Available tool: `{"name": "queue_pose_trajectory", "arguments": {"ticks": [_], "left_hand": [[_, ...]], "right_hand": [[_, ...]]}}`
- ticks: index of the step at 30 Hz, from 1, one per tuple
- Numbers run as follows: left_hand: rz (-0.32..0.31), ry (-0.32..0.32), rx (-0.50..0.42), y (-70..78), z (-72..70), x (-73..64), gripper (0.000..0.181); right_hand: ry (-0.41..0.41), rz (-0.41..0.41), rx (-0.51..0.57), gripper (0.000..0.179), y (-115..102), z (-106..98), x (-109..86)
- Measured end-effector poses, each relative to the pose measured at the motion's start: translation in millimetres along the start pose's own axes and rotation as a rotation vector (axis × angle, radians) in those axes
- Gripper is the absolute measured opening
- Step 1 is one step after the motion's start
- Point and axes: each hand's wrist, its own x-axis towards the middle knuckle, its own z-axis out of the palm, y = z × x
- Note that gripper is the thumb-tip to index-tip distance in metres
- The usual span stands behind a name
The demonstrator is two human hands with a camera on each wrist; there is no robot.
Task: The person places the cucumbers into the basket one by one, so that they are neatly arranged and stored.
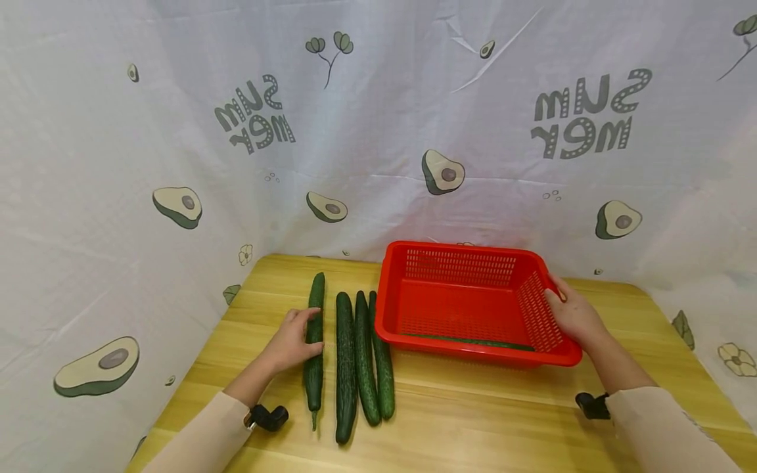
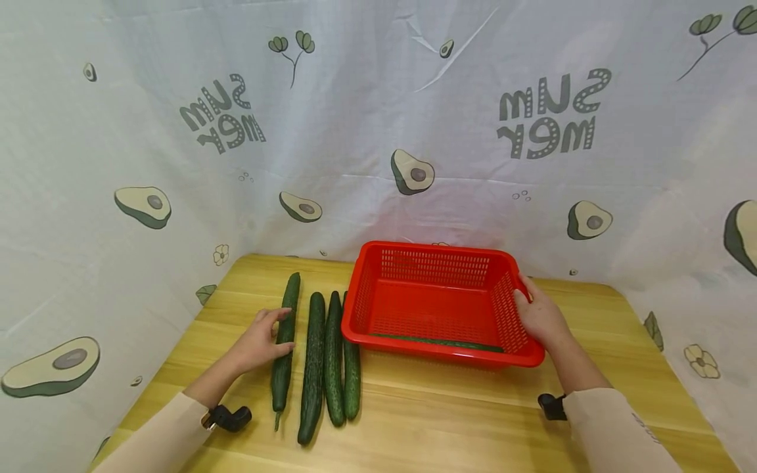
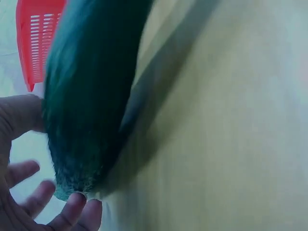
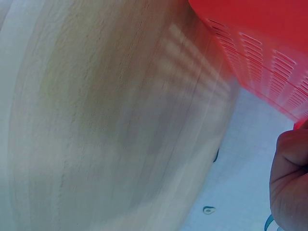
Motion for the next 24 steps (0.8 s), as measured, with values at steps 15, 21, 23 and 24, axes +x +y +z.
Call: {"name": "queue_pose_trajectory", "arguments": {"ticks": [15,21,23,24], "left_hand": [[-0.108,-0.023,0.005,5.5,7.2,-10.3,0.081],[-0.118,-0.021,-0.152,7.0,7.7,-9.2,0.071],[-0.139,-0.019,-0.230,5.2,9.1,-8.4,0.071],[-0.154,-0.018,-0.257,4.2,9.6,-7.8,0.071]], "right_hand": [[0.009,-0.008,0.007,0.068,1,1,-0.5],[0.004,-0.001,0.006,0.069,0,0,-0.3],[0.003,0.001,0.005,0.069,0,0,-0.1],[0.003,0.003,0.006,0.069,0,0,-0.1]]}}
